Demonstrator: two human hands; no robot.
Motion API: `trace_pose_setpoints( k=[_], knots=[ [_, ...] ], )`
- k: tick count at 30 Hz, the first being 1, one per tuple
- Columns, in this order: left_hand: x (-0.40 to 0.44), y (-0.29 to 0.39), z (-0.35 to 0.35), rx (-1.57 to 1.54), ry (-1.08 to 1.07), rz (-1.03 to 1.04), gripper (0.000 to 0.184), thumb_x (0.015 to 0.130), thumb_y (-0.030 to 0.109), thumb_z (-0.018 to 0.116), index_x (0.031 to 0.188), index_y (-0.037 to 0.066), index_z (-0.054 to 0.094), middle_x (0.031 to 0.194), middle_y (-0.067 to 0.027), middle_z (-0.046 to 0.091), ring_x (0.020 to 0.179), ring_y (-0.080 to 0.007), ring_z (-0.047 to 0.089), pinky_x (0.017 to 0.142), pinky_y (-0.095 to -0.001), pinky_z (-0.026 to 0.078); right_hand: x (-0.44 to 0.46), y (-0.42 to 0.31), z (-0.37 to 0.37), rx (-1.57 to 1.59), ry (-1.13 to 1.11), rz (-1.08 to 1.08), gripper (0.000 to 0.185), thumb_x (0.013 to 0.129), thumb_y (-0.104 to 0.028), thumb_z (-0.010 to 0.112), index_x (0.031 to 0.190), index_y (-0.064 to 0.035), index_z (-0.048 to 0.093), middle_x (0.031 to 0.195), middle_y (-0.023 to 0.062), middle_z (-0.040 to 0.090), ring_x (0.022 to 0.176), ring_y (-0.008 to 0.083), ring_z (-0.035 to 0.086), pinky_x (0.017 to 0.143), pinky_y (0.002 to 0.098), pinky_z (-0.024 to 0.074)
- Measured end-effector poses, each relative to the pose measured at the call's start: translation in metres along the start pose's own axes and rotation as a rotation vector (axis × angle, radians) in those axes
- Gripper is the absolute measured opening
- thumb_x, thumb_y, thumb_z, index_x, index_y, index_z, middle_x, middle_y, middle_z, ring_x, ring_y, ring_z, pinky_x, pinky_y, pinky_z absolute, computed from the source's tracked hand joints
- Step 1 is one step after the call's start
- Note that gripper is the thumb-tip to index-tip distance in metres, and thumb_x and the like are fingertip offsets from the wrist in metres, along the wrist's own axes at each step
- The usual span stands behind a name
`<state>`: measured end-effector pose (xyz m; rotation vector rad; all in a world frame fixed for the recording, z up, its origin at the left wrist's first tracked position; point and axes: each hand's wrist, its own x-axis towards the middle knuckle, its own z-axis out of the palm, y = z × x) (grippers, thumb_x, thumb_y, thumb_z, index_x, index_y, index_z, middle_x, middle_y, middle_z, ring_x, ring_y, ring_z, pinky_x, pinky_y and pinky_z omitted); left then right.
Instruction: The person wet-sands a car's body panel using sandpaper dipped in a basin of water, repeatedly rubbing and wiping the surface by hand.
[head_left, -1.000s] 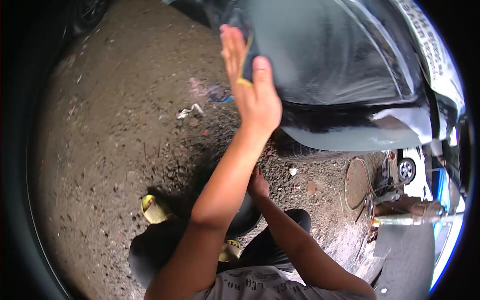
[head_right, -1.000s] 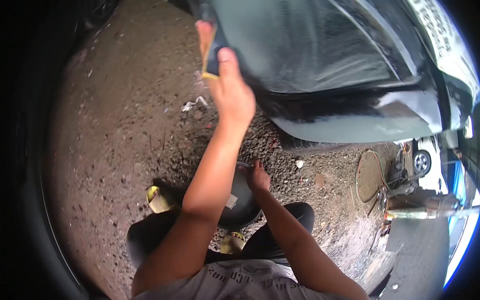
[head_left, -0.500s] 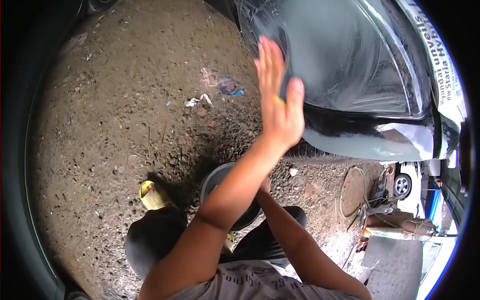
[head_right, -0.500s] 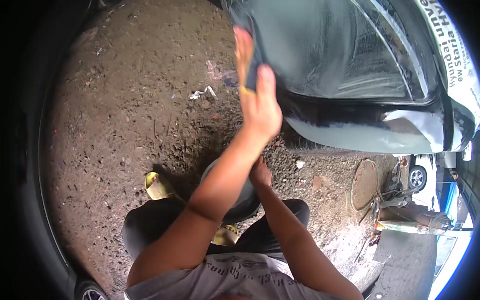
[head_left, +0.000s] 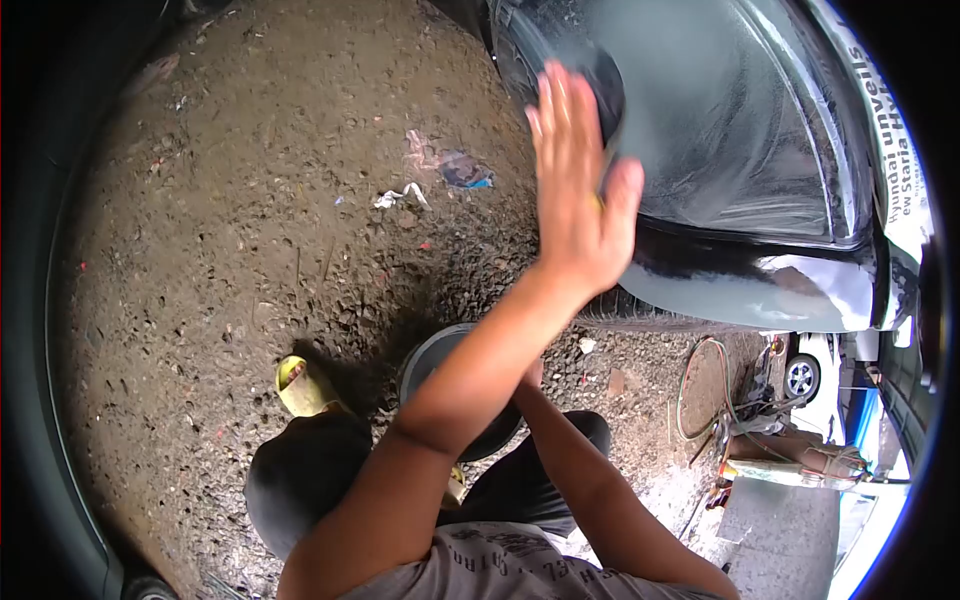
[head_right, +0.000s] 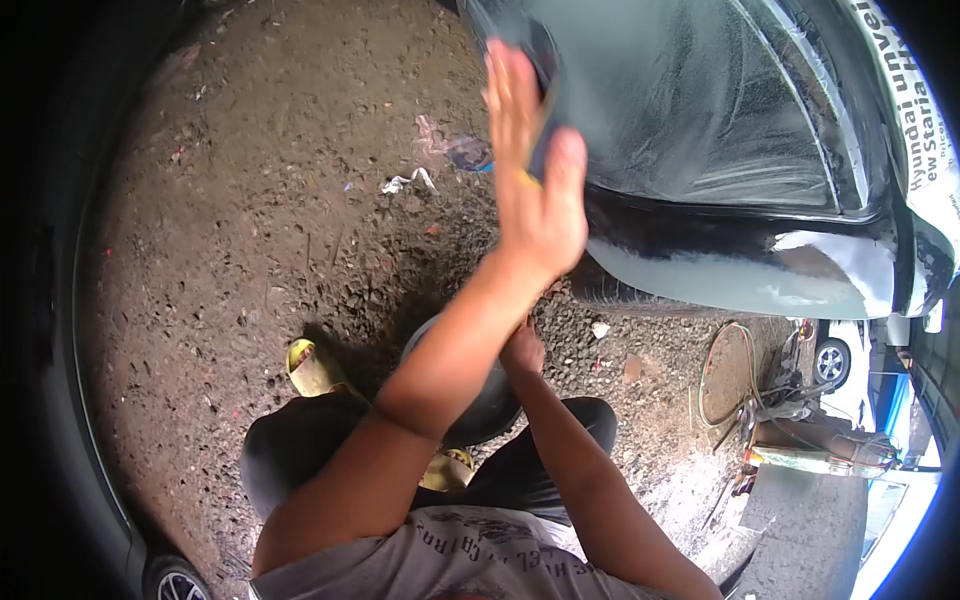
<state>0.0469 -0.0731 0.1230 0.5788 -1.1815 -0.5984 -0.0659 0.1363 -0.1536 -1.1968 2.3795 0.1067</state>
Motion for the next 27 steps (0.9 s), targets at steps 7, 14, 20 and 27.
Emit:
trace_pose_setpoints(
  k=[7,14,20,27],
  knots=[
    [-0.008,0.012,0.000,-0.050,0.004,0.002,0.080,0.107,0.055,0.030,0.162,0.000,0.014,0.169,-0.0260,0.009,0.155,-0.0464,0.008,0.123,-0.0608,0.004,0.002,-0.002,-0.003,0.014,-0.011,0.003,0.076,0.094,-0.054,0.060,0.151,-0.0086,0.037,0.141,0.0257,0.056,0.112,0.0468,0.065,0.091,0.0550,0.0544],
    [0.051,-0.005,-0.033,-0.060,-0.054,0.021,0.072,0.107,0.048,0.039,0.156,-0.004,0.031,0.167,-0.0253,0.020,0.157,-0.0365,0.015,0.126,-0.0510,0.004,-0.011,-0.013,-0.014,0.052,0.067,0.006,0.086,0.090,-0.061,0.064,0.152,-0.0087,0.037,0.146,0.0243,0.052,0.118,0.0453,0.062,0.095,0.0536,0.0525],
    [0.002,0.015,-0.007,-0.053,-0.074,0.058,0.081,0.105,0.049,0.040,0.159,-0.007,0.017,0.167,-0.0308,0.009,0.156,-0.0459,0.005,0.125,-0.0564,0.003,0.019,0.039,0.043,0.004,0.059,-0.009,0.062,0.093,-0.049,0.063,0.137,-0.0066,0.053,0.129,0.0225,0.064,0.112,0.0414,0.067,0.090,0.0538,0.0546],
    [0.072,-0.014,-0.008,-0.046,0.008,-0.023,0.082,0.099,0.037,0.048,0.150,-0.021,0.021,0.161,-0.0405,0.012,0.154,-0.0506,0.007,0.126,-0.0577,0.004,0.015,0.043,0.016,-0.002,0.150,-0.070,0.053,0.094,-0.044,0.063,0.130,-0.0054,0.059,0.120,0.0226,0.069,0.108,0.0407,0.069,0.088,0.0540,0.0555]
  ],
)
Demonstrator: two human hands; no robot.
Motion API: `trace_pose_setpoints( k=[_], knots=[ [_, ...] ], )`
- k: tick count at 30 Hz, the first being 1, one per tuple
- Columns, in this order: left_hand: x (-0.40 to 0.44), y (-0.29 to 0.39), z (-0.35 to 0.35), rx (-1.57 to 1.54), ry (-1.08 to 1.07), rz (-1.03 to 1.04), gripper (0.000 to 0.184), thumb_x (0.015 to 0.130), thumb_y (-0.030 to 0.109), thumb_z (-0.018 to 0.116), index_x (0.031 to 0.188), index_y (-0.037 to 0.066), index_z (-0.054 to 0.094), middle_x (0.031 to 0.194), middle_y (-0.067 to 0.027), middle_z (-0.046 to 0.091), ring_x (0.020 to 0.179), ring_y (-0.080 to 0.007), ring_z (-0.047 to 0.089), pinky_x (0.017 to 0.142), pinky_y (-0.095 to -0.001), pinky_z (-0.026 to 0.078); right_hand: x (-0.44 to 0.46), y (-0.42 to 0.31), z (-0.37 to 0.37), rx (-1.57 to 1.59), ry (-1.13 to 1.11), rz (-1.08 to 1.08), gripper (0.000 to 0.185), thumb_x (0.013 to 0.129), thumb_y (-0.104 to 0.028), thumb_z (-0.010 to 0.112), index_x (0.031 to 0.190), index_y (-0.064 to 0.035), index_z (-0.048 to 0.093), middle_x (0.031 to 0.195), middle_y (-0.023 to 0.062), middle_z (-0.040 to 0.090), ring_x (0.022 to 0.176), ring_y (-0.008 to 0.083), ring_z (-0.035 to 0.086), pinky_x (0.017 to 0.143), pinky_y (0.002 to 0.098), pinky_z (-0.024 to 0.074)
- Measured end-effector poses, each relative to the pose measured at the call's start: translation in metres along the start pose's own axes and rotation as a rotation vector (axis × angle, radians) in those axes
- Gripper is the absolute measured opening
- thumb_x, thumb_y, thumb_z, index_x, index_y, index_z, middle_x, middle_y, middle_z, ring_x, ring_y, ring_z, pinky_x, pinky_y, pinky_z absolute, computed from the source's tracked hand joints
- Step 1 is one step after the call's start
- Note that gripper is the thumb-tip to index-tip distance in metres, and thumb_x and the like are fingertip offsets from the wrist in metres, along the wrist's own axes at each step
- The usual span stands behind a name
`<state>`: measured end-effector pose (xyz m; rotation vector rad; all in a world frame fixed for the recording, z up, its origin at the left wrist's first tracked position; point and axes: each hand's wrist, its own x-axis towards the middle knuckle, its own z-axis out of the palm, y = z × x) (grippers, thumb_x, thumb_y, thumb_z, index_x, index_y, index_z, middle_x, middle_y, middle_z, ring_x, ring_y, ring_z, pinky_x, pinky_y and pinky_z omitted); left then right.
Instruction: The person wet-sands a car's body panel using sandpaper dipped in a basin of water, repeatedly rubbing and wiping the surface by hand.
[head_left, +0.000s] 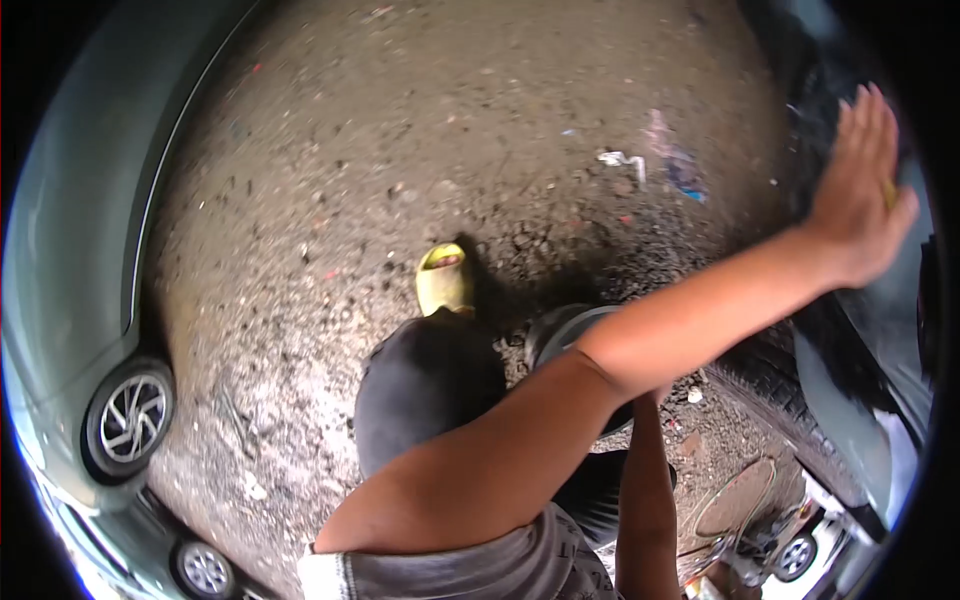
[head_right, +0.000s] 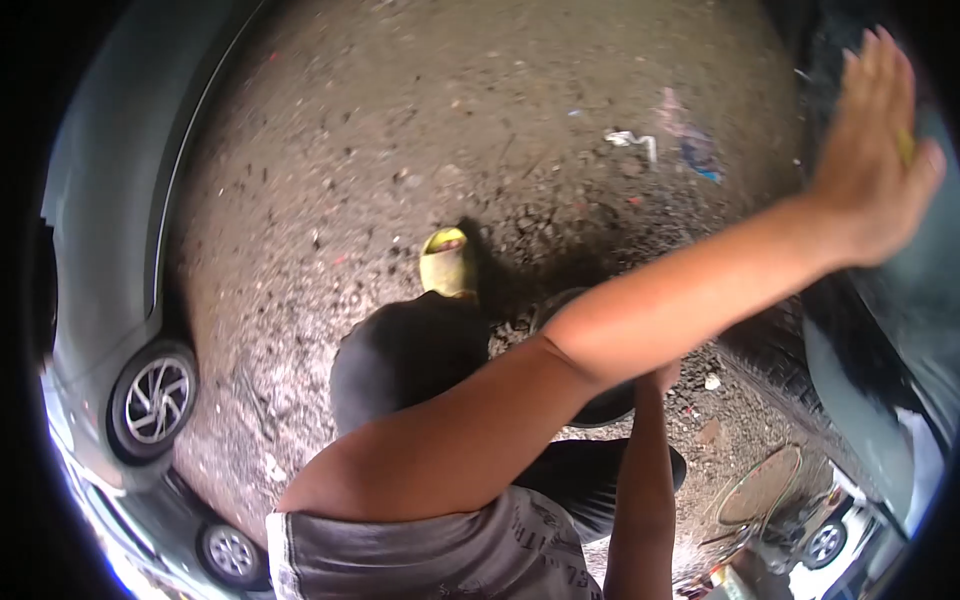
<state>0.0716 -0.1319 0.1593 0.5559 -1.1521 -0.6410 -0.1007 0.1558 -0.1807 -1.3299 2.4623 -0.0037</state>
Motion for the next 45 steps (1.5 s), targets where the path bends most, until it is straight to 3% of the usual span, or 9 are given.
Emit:
trace_pose_setpoints(
  k=[5,8,12,21,27,29,33,41,45],
  knots=[
    [-0.043,0.031,0.019,0.075,-0.050,-0.002,0.086,0.094,0.034,0.054,0.144,-0.028,0.022,0.158,-0.0450,0.010,0.151,-0.0569,0.003,0.124,-0.0633,0.001,-0.006,-0.014,-0.013,-0.024,0.016,0.015,0.054,0.093,-0.044,0.063,0.131,-0.0053,0.059,0.120,0.0227,0.069,0.108,0.0408,0.069,0.088,0.0538,0.0556],
    [0.025,-0.005,0.041,0.142,0.086,0.002,0.090,0.090,0.036,0.061,0.146,-0.024,0.024,0.157,-0.0445,0.014,0.151,-0.0573,0.005,0.124,-0.0636,0.000,-0.003,-0.010,-0.010,-0.030,0.022,0.013,0.055,0.093,-0.045,0.063,0.131,-0.0053,0.059,0.120,0.0228,0.069,0.108,0.0408,0.069,0.088,0.0536,0.0556],
    [0.021,-0.004,0.054,0.368,0.143,-0.002,0.090,0.083,0.031,0.065,0.146,-0.022,0.028,0.156,-0.0447,0.018,0.150,-0.0595,0.005,0.124,-0.0652,-0.001,-0.004,-0.007,-0.006,-0.036,0.021,0.015,0.055,0.093,-0.045,0.063,0.131,-0.0053,0.059,0.120,0.0229,0.069,0.108,0.0408,0.069,0.088,0.0534,0.0557],
    [0.039,0.009,-0.015,-0.134,0.033,0.055,0.087,0.090,0.032,0.054,0.144,-0.027,0.020,0.155,-0.0467,0.017,0.151,-0.0559,0.008,0.124,-0.0655,0.001,-0.005,-0.015,-0.014,-0.043,0.036,0.016,0.057,0.093,-0.046,0.063,0.132,-0.0052,0.058,0.119,0.0231,0.069,0.107,0.0408,0.069,0.087,0.0530,0.0558],
    [-0.027,0.029,0.027,0.143,0.056,0.042,0.091,0.091,0.039,0.056,0.142,-0.029,0.025,0.154,-0.0467,0.019,0.150,-0.0573,0.011,0.124,-0.0651,0.002,-0.005,-0.020,-0.017,-0.048,0.035,0.023,0.058,0.092,-0.047,0.063,0.132,-0.0051,0.058,0.119,0.0233,0.070,0.107,0.0409,0.069,0.087,0.0527,0.0559],
    [-0.034,0.028,0.028,0.055,0.031,0.041,0.088,0.090,0.039,0.058,0.140,-0.028,0.030,0.153,-0.0463,0.023,0.149,-0.0582,0.014,0.124,-0.0653,0.004,-0.002,-0.019,-0.017,-0.056,0.035,0.021,0.058,0.092,-0.047,0.063,0.132,-0.0051,0.057,0.119,0.0233,0.070,0.107,0.0409,0.069,0.087,0.0526,0.0560],
    [0.044,-0.013,0.023,-0.023,0.164,0.041,0.084,0.090,0.040,0.058,0.139,-0.024,0.037,0.151,-0.0447,0.029,0.147,-0.0585,0.020,0.123,-0.0649,0.007,0.000,-0.022,-0.011,-0.061,0.039,0.011,0.059,0.092,-0.047,0.063,0.132,-0.0050,0.057,0.119,0.0234,0.070,0.107,0.0409,0.069,0.087,0.0524,0.0560],
    [-0.004,0.041,0.017,-0.015,-0.027,0.216,0.081,0.096,0.044,0.053,0.144,-0.019,0.036,0.156,-0.0390,0.028,0.151,-0.0510,0.021,0.125,-0.0579,0.011,0.012,0.025,0.022,-0.086,-0.016,-0.090,0.065,0.091,-0.049,0.064,0.138,-0.0059,0.052,0.119,0.0254,0.068,0.106,0.0421,0.069,0.087,0.0519,0.0565],
    [-0.020,0.042,0.009,-0.042,-0.110,0.314,0.078,0.099,0.047,0.051,0.145,-0.014,0.039,0.157,-0.0348,0.031,0.151,-0.0470,0.024,0.125,-0.0554,0.014,-0.004,-0.022,0.001,-0.058,-0.009,-0.029,0.071,0.091,-0.052,0.065,0.143,-0.0076,0.047,0.126,0.0249,0.065,0.109,0.0437,0.067,0.088,0.0534,0.0548]
  ],
)
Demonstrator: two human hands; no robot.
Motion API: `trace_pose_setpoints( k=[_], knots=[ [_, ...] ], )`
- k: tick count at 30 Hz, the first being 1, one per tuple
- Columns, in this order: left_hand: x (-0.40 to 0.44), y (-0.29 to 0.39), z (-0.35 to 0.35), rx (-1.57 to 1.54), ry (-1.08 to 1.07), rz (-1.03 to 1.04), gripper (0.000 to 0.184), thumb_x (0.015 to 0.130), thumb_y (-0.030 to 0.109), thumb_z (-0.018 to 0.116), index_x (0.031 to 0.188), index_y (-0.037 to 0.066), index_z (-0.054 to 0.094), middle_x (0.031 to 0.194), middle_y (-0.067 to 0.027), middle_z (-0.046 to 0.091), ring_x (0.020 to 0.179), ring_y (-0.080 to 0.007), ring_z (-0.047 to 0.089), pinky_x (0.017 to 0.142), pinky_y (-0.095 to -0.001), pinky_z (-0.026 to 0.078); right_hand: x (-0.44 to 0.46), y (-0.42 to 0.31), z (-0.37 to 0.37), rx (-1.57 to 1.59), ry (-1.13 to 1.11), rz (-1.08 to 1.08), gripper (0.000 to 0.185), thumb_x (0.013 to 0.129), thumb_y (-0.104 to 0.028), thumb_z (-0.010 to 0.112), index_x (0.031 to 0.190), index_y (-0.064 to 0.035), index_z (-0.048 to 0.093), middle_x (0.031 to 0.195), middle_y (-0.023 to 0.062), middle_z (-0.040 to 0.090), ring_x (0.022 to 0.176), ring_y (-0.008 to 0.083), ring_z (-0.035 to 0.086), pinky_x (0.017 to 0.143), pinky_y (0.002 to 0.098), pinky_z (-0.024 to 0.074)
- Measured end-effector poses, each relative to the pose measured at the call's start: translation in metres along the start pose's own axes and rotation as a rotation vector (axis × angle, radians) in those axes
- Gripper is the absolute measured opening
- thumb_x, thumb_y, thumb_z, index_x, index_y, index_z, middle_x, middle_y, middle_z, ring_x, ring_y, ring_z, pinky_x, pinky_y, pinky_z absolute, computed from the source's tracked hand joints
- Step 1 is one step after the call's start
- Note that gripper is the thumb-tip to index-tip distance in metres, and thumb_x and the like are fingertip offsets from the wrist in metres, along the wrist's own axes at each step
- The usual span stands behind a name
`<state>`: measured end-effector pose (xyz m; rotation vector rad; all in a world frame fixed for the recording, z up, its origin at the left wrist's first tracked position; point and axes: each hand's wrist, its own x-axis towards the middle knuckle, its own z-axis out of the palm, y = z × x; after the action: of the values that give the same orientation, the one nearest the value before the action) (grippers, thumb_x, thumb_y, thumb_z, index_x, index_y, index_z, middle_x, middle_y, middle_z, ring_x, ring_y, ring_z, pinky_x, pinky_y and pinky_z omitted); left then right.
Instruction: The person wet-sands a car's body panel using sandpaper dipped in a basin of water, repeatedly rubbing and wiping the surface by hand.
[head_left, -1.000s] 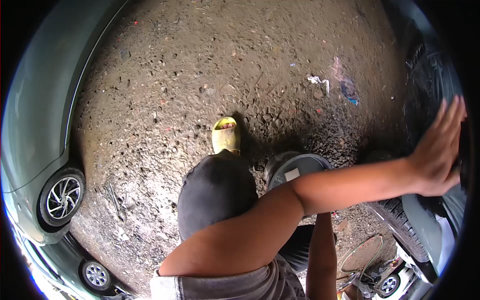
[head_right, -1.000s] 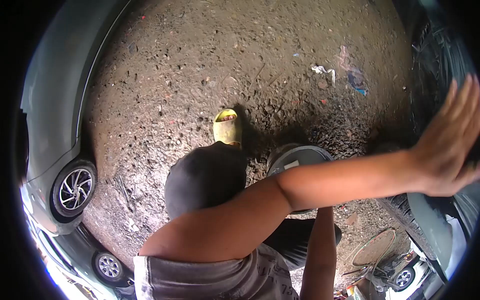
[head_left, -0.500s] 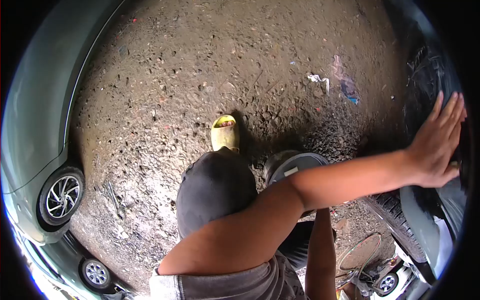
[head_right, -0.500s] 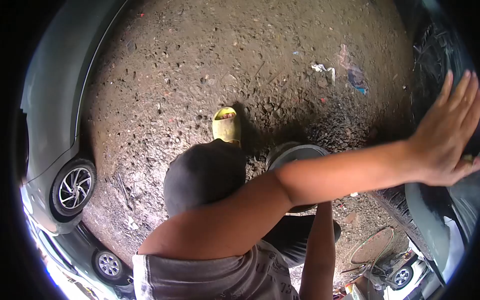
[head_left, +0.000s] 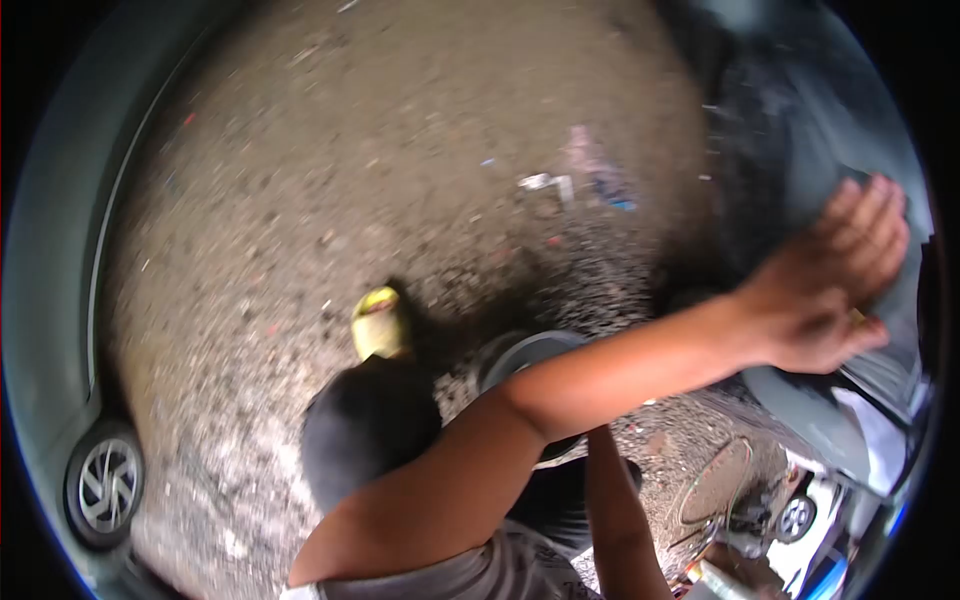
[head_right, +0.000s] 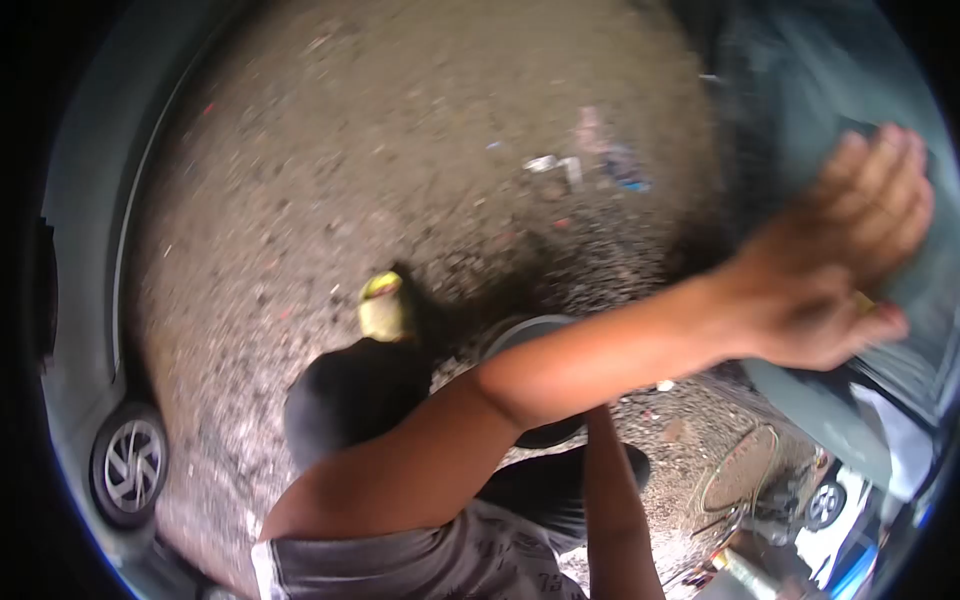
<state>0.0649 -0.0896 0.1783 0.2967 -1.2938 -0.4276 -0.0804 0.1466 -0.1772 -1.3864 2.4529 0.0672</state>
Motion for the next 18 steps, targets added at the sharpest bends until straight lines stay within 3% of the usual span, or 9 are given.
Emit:
trace_pose_setpoints(
  k=[3,5,6,8,11,12,15,17,18],
  knots=[
    [0.025,-0.018,-0.015,0.000,0.029,0.053,0.074,0.095,0.046,0.056,0.144,-0.009,0.045,0.157,-0.0311,0.037,0.151,-0.0457,0.027,0.126,-0.0535,0.014,-0.011,-0.024,-0.022,0.029,0.006,0.044,0.076,0.090,-0.054,0.066,0.147,-0.0089,0.043,0.130,0.0245,0.063,0.110,0.0449,0.066,0.090,0.0545,0.0535],
    [0.058,-0.043,-0.033,-0.112,-0.121,-0.162,0.078,0.103,0.052,0.043,0.152,-0.008,0.035,0.161,-0.0324,0.027,0.153,-0.0464,0.020,0.126,-0.0529,0.013,-0.011,-0.031,-0.033,0.054,0.010,0.053,0.080,0.090,-0.056,0.067,0.150,-0.0098,0.041,0.134,0.0243,0.061,0.112,0.0457,0.065,0.091,0.0553,0.0527],
    [0.073,-0.046,-0.025,0.392,-0.077,-0.170,0.077,0.105,0.052,0.041,0.154,-0.006,0.032,0.162,-0.0304,0.026,0.154,-0.0413,0.022,0.127,-0.0477,0.015,-0.010,-0.029,-0.032,0.086,0.009,0.041,0.079,0.091,-0.057,0.065,0.150,-0.0095,0.040,0.136,0.0247,0.059,0.112,0.0467,0.064,0.091,0.0558,0.0524],
    [0.081,-0.062,-0.035,0.112,-0.091,-0.200,0.071,0.110,0.046,0.017,0.161,-0.003,0.013,0.169,-0.0241,0.004,0.158,-0.0343,0.000,0.128,-0.0408,0.000,-0.012,-0.033,-0.037,0.105,-0.048,0.049,0.077,0.093,-0.055,0.062,0.150,-0.0090,0.040,0.137,0.0255,0.058,0.113,0.0473,0.064,0.091,0.0567,0.0521],
    [0.029,-0.018,-0.022,0.078,-0.083,-0.184,0.085,0.106,0.061,0.025,0.158,-0.005,0.022,0.164,-0.0323,0.016,0.155,-0.0444,0.012,0.126,-0.0536,0.010,-0.004,-0.020,-0.023,0.080,-0.139,0.082,0.072,0.096,-0.051,0.059,0.150,-0.0092,0.038,0.137,0.0252,0.058,0.113,0.0476,0.064,0.090,0.0565,0.0525],
    [0.007,-0.007,-0.013,0.151,-0.133,-0.139,0.090,0.103,0.067,0.012,0.161,-0.003,0.010,0.166,-0.0314,0.007,0.156,-0.0417,0.006,0.127,-0.0533,0.005,-0.001,-0.022,-0.023,0.180,-0.103,0.085,0.069,0.096,-0.047,0.057,0.151,-0.0091,0.038,0.139,0.0257,0.056,0.111,0.0475,0.065,0.090,0.0565,0.0529],
    [-0.006,-0.013,-0.020,0.152,-0.164,-0.111,0.087,0.105,0.065,0.019,0.162,0.000,0.009,0.168,-0.0267,0.006,0.157,-0.0377,0.006,0.127,-0.0512,0.005,-0.010,-0.028,-0.036,0.100,-0.143,0.080,0.076,0.095,-0.052,0.058,0.153,-0.0088,0.036,0.144,0.0255,0.052,0.113,0.0463,0.064,0.092,0.0558,0.0531],
    [0.024,-0.036,-0.040,0.076,-0.163,-0.293,0.087,0.105,0.065,0.020,0.162,0.001,0.010,0.168,-0.0260,0.007,0.157,-0.0372,0.006,0.128,-0.0466,0.002,-0.011,-0.033,-0.035,0.079,-0.069,0.074,0.084,0.091,-0.059,0.063,0.152,-0.0071,0.038,0.144,0.0248,0.053,0.119,0.0445,0.062,0.094,0.0543,0.0531],
    [0.034,-0.069,-0.037,0.364,-0.101,-0.218,0.082,0.107,0.059,0.021,0.162,-0.001,0.011,0.169,-0.0245,0.008,0.157,-0.0363,0.007,0.128,-0.0439,0.004,-0.011,-0.033,-0.034,0.080,-0.055,0.063,0.085,0.091,-0.061,0.063,0.151,-0.0066,0.038,0.144,0.0244,0.053,0.120,0.0441,0.062,0.094,0.0539,0.0529]
  ],
)
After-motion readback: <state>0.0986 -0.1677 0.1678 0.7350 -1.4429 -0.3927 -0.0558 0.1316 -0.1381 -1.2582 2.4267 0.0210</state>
